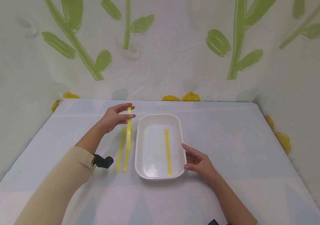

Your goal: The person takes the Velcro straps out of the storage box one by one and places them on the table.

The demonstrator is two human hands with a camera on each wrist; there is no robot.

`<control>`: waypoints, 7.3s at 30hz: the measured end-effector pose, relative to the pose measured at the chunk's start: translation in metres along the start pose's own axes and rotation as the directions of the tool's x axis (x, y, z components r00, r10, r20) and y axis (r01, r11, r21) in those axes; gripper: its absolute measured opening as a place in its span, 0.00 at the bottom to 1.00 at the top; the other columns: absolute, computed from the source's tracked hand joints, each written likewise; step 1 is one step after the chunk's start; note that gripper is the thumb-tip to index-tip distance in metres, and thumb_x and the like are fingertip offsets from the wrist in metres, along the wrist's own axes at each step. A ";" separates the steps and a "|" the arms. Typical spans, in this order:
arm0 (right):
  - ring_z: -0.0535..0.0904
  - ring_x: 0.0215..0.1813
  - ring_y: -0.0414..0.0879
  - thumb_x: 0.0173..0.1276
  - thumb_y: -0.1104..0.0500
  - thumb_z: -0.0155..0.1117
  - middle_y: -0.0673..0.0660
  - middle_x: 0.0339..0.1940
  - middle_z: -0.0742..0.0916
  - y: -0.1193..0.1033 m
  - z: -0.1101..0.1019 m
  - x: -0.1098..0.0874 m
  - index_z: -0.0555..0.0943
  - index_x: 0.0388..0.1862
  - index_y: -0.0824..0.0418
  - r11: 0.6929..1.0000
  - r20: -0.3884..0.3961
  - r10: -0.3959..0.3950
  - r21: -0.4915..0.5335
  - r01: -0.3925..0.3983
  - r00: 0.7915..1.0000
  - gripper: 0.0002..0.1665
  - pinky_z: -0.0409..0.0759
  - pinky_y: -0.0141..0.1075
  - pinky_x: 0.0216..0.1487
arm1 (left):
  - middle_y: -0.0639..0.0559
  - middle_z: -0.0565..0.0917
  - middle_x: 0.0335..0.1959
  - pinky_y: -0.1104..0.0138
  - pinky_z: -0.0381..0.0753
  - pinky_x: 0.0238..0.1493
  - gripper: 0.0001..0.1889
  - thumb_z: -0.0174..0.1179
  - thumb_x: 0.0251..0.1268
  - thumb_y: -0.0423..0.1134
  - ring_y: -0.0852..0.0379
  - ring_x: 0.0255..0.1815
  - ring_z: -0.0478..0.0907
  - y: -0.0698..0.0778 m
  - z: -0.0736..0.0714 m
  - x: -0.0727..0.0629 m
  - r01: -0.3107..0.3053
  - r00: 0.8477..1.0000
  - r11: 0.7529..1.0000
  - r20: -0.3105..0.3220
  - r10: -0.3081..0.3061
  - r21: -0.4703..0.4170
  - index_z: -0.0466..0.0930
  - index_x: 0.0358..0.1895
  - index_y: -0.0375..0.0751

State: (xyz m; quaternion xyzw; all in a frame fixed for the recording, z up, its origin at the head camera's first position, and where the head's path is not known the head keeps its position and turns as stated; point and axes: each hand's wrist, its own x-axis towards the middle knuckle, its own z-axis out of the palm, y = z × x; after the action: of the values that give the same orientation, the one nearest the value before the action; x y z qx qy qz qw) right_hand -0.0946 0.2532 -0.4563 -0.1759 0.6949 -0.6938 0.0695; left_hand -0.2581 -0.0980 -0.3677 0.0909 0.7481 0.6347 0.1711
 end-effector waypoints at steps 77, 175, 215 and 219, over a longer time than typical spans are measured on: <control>0.78 0.59 0.42 0.59 0.63 0.69 0.51 0.63 0.78 0.001 0.001 -0.003 0.62 0.70 0.68 0.995 0.034 -0.031 0.092 0.028 0.999 0.41 0.77 0.31 0.54 | 0.40 0.75 0.47 0.61 0.72 0.44 0.36 0.73 0.47 0.41 0.48 0.44 0.71 -0.065 -0.040 -0.033 0.138 0.990 0.730 -0.066 -0.126 0.669 0.72 0.62 0.36; 0.78 0.57 0.36 0.60 0.63 0.68 0.42 0.61 0.78 -0.002 -0.005 -0.005 0.63 0.70 0.66 1.000 0.005 0.014 0.013 -0.014 1.000 0.41 0.77 0.29 0.53 | 0.42 0.76 0.50 0.66 0.75 0.49 0.36 0.78 0.36 0.33 0.50 0.50 0.73 -0.025 0.158 0.031 0.139 0.989 0.824 -0.028 -0.148 0.549 0.72 0.54 0.39; 0.77 0.58 0.35 0.60 0.63 0.68 0.42 0.64 0.76 0.001 -0.005 -0.002 0.64 0.69 0.67 1.000 -0.013 0.000 -0.019 0.000 1.000 0.39 0.76 0.28 0.53 | 0.48 0.74 0.35 0.65 0.84 0.31 0.26 0.64 0.55 0.26 0.56 0.31 0.81 -0.016 0.161 0.037 0.014 0.976 0.995 0.213 -0.035 0.101 0.72 0.59 0.41; 0.77 0.58 0.34 0.60 0.63 0.68 0.39 0.63 0.76 0.001 -0.006 -0.002 0.64 0.69 0.66 1.000 -0.013 0.017 -0.014 -0.017 1.000 0.39 0.77 0.28 0.52 | 0.47 0.74 0.38 0.65 0.84 0.34 0.25 0.63 0.58 0.28 0.55 0.34 0.83 -0.015 0.160 0.038 -0.026 0.975 0.996 0.224 0.007 0.081 0.71 0.60 0.41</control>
State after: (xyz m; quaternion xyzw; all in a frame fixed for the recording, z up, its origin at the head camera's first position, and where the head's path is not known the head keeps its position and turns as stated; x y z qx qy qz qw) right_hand -0.0944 0.2593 -0.4573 -0.1659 0.7017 -0.6894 0.0696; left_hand -0.2324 0.0600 -0.4097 0.1749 0.7492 0.5900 0.2450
